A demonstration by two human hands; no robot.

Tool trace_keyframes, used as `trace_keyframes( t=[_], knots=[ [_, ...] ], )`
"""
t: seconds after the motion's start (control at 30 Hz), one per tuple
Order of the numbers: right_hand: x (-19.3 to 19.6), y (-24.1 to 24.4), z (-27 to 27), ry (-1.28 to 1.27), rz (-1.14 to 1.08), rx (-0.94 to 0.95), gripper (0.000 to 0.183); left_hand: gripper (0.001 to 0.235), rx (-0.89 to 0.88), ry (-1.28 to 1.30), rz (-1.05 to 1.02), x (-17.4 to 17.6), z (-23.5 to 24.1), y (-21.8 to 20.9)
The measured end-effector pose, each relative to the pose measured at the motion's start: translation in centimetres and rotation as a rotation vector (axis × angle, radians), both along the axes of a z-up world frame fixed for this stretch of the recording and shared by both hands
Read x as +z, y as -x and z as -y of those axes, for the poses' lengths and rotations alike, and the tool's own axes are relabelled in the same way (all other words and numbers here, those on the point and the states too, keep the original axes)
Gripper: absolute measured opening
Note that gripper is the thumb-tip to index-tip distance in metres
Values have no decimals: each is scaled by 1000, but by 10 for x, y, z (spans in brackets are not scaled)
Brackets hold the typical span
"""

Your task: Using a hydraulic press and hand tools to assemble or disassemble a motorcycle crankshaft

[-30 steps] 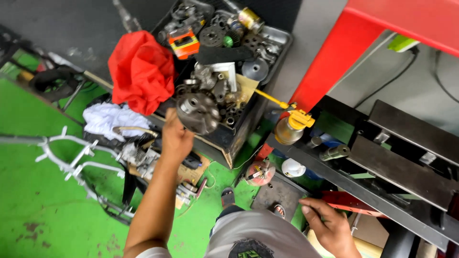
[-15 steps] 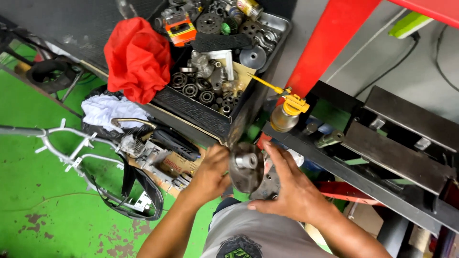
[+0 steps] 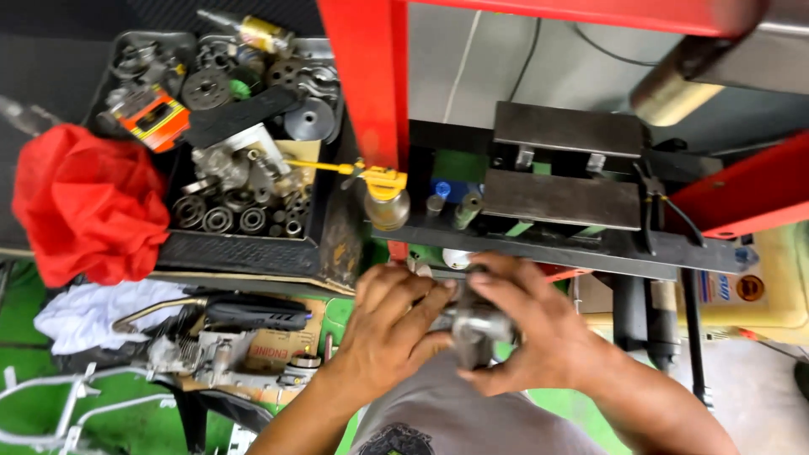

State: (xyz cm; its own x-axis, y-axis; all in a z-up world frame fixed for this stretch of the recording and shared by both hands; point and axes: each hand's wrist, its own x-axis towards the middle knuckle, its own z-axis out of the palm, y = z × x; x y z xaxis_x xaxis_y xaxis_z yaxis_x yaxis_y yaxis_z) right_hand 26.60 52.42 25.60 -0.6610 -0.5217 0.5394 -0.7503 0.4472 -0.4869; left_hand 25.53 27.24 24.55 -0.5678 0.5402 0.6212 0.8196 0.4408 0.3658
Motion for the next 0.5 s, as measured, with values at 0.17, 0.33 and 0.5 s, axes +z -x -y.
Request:
trace_keyframes(
  t=[0.17, 0.33, 0.5],
  knots=[
    [14, -5, -90, -37, -141, -296, 128, 50, 276, -190, -96, -21, 21, 2],
    [31, 17, -113, -321, -362, -603, 102, 21, 311, -379, -75, -48, 45, -5],
    [15, 50, -121, -317, -347, -629, 97, 46, 301, -936, 329, 10, 76, -22]
  ],
)
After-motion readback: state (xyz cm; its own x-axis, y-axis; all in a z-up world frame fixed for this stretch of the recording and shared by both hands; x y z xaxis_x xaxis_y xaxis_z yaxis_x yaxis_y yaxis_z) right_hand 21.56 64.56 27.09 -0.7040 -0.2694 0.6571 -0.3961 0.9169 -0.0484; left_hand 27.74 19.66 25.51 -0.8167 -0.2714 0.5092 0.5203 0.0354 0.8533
